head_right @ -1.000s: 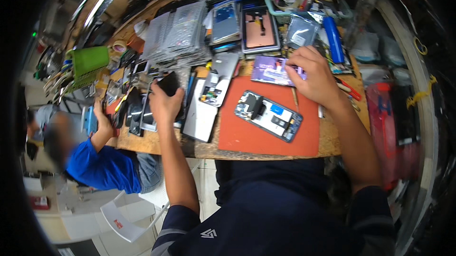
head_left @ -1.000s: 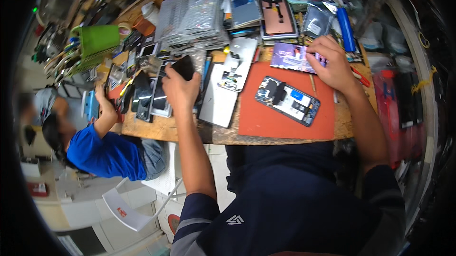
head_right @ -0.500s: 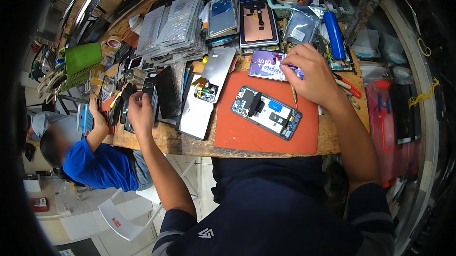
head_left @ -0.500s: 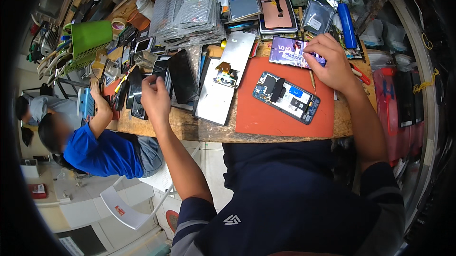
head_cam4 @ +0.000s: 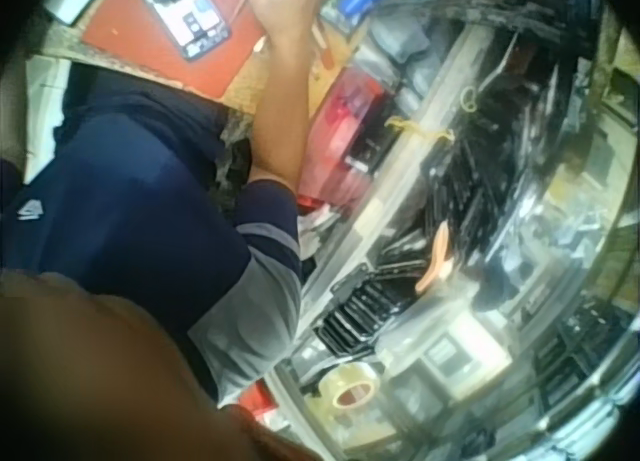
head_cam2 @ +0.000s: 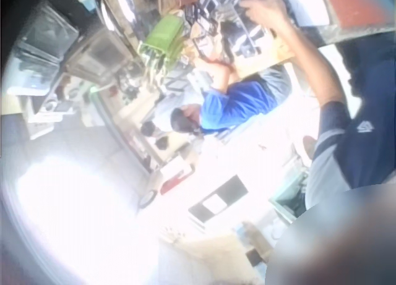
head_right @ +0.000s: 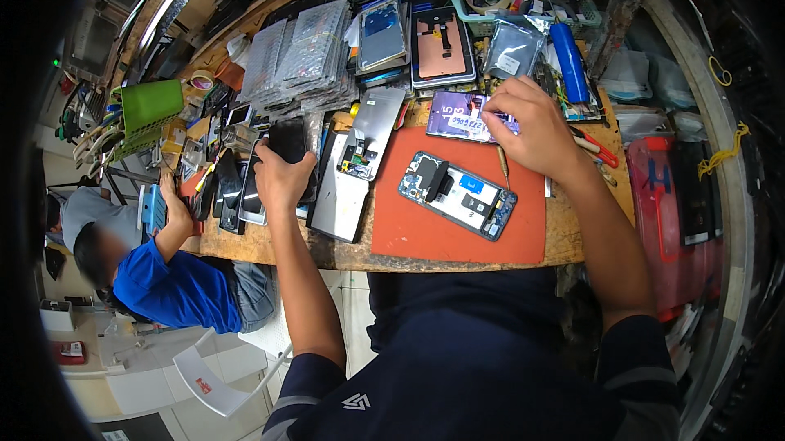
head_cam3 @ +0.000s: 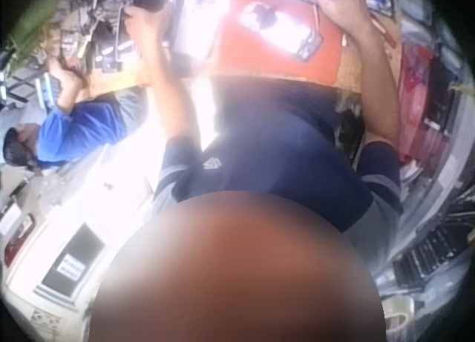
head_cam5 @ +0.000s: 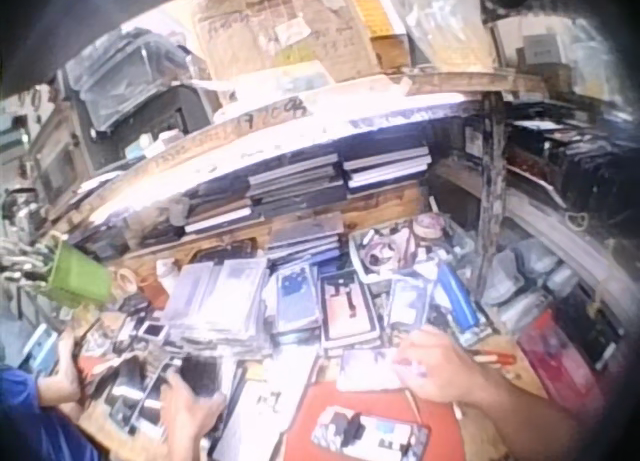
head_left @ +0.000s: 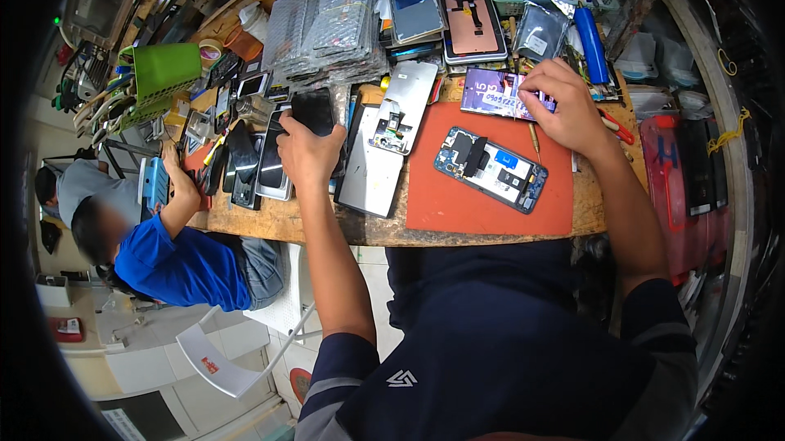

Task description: The person handles multiple mobile phones and parts at a cluttered workbench, opening and closing phone casings, inspecting internal components, and moving items around. They also walk to a sink area and return to the bench, continuing to manipulate phone parts.

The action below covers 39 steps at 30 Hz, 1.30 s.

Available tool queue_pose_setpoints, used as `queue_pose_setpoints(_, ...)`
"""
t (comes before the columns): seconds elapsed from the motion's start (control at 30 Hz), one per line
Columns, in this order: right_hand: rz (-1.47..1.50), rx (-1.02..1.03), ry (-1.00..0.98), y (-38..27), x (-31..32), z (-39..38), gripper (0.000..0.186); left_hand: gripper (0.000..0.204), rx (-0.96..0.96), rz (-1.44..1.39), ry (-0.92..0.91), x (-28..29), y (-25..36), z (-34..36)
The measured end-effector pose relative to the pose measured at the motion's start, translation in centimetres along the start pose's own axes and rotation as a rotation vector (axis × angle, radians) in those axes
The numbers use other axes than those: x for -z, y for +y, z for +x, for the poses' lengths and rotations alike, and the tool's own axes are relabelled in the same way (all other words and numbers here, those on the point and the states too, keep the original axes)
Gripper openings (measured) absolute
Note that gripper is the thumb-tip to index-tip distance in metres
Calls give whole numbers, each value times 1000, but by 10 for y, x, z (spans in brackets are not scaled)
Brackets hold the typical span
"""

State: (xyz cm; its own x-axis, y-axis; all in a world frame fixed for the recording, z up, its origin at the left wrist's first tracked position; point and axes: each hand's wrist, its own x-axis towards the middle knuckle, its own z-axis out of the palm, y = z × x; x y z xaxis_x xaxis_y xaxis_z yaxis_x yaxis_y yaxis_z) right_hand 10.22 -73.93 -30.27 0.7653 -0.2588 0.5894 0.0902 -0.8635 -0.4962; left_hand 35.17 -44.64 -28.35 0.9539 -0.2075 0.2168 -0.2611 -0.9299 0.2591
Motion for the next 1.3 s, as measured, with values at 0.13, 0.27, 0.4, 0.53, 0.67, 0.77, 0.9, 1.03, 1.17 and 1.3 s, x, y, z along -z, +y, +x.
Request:
queue_pose_setpoints(0.13, 6, 8, 1, 0, 2, -3, 10, 102, 38, -101, 56, 7, 16, -15)
queue_pose_setpoints(0.27, 7, 4, 12, -1, 4, -6, 10, 91, -71, -599, 14, 12, -4, -24)
queue_pose_setpoints(0.4, 222, -92, 52, -6, -4, -6, 8, 80, -219, -1939, -666, 33, 10, -35)
queue_pose_setpoints(0.53, 362, 91, 81, -45, -23, 19, 11, 83, -450, -2424, -1072, 35, 59, -43)
queue_pose_setpoints(0.67, 544, 39, 162, -72, -25, 42, 27, 79, -378, -2533, -1297, 24, 119, -34)
queue_pose_setpoints(0.77, 511, 72, 265, -68, -25, 47, 38, 78, -335, -2567, -1374, 6, 153, -26)
queue_pose_setpoints(0.9, 360, 12, 334, -41, -35, 14, 56, 75, -347, -2561, -1412, -13, 175, -37)
queue_pose_setpoints(1.03, 301, 120, 299, -50, -31, 14, 71, 73, -250, -2548, -1230, -33, 164, -45)
queue_pose_setpoints(1.17, 345, -87, 258, -55, -36, 5, 84, 72, -335, -2196, -1014, -39, 166, -65)
queue_pose_setpoints(1.3, 409, -182, 232, -53, -40, 8, 82, 80, -392, -2142, -986, -52, 159, -61)
